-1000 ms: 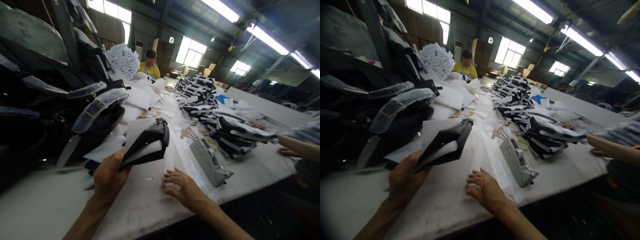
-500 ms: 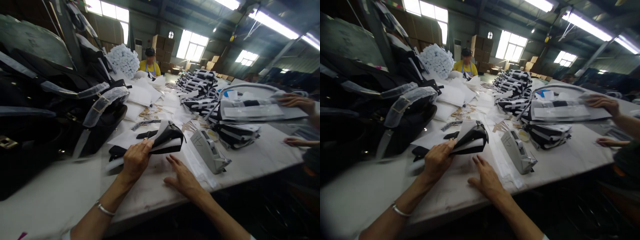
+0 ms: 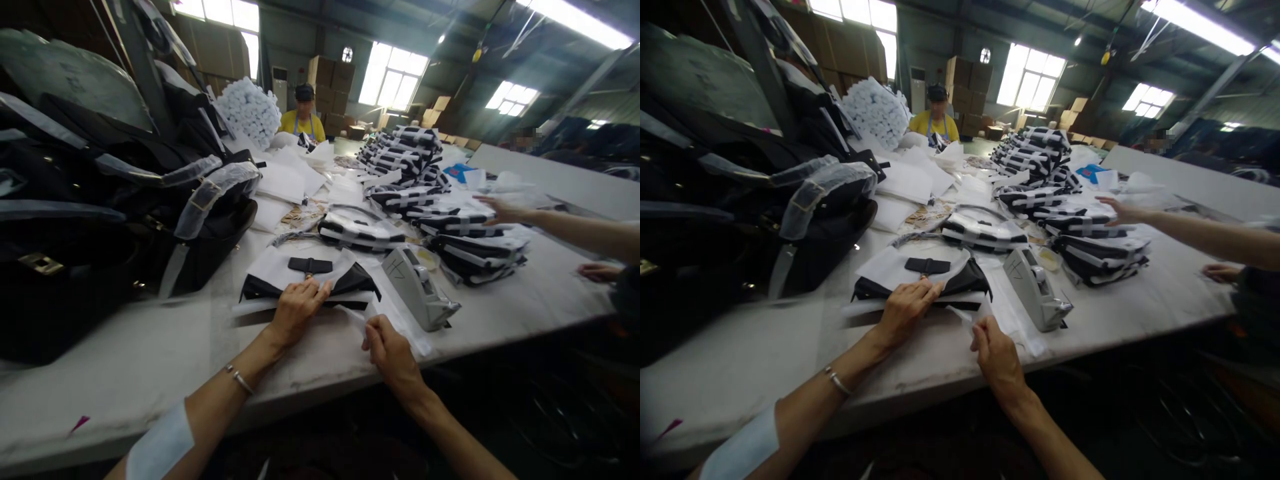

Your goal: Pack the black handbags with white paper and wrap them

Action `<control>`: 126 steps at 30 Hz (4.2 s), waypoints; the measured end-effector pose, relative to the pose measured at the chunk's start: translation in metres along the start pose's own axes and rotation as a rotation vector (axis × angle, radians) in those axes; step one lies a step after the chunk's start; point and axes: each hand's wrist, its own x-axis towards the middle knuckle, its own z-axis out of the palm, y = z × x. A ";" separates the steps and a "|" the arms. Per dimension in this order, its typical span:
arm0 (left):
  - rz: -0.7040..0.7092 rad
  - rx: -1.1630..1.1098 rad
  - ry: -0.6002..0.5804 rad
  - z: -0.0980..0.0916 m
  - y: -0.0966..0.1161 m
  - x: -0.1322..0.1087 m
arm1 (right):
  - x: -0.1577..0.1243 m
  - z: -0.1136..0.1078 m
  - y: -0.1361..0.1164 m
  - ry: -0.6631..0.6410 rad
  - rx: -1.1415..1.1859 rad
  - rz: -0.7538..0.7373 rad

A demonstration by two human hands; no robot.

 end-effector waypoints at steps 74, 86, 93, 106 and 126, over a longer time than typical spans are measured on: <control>-0.030 -0.135 -0.344 -0.020 0.031 -0.010 | 0.054 0.009 0.004 0.151 -0.346 -0.883; 0.162 -0.210 -0.537 -0.005 0.015 0.061 | 0.056 0.008 0.002 0.157 -0.341 -0.916; 0.003 -0.333 -0.448 0.007 0.020 0.030 | 0.055 0.006 0.001 0.162 -0.361 -0.919; -0.011 -0.441 -0.393 0.011 0.024 0.020 | 0.108 -0.041 -0.044 -0.198 -0.238 -0.452; -0.094 -0.547 -0.316 0.012 0.030 0.011 | 0.238 0.000 -0.059 -0.488 -0.847 -0.077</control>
